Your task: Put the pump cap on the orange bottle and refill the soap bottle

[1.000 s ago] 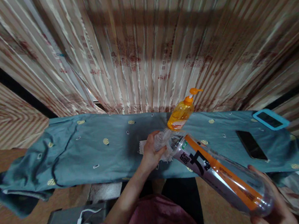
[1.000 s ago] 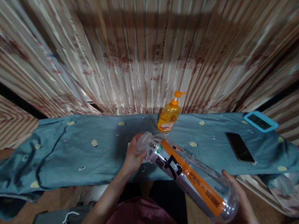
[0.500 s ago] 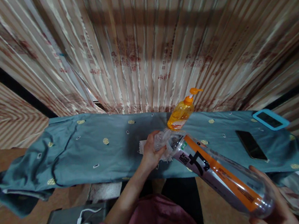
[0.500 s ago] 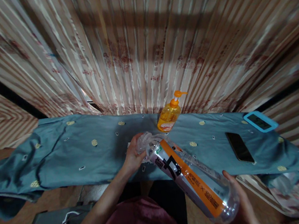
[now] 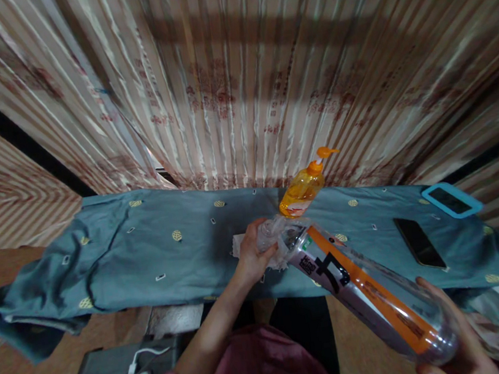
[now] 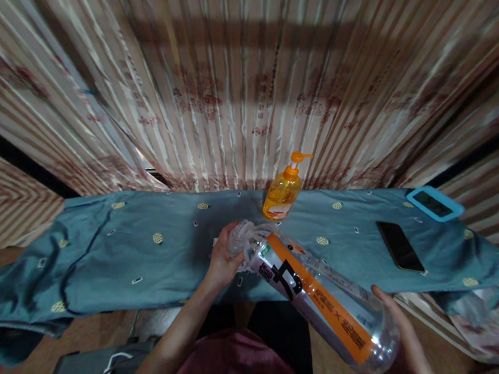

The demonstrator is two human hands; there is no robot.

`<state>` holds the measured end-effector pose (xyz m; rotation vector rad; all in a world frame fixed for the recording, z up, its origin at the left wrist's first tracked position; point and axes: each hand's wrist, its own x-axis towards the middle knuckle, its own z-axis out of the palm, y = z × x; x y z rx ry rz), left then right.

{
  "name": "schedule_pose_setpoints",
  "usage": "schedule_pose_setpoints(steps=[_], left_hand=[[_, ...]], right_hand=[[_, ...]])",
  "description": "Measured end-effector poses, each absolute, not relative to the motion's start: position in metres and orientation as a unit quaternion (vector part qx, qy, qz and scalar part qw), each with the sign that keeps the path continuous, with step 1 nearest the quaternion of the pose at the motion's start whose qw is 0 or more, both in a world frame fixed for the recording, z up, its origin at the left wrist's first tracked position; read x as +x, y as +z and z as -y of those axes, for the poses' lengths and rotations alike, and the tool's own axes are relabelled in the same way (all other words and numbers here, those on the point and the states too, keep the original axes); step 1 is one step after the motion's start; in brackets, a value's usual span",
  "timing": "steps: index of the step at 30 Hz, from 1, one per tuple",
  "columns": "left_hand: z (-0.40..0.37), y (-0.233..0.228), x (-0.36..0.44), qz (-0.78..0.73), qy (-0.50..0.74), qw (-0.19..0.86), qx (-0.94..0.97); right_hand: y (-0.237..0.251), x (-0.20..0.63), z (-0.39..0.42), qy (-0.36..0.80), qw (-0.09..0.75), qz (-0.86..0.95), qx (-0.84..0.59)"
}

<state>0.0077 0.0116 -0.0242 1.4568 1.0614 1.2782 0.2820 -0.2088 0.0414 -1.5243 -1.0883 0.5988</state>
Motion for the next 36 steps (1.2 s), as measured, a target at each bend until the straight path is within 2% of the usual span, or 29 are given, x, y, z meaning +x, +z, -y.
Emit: schedule_pose_setpoints(steps=[36], left_hand=[[-0.0113,-0.0247,0.0078,-0.423,0.513,0.458,0.589]], right_hand=[[0.0385,0.2841,0.2108,0.254,0.549,0.470,-0.643]])
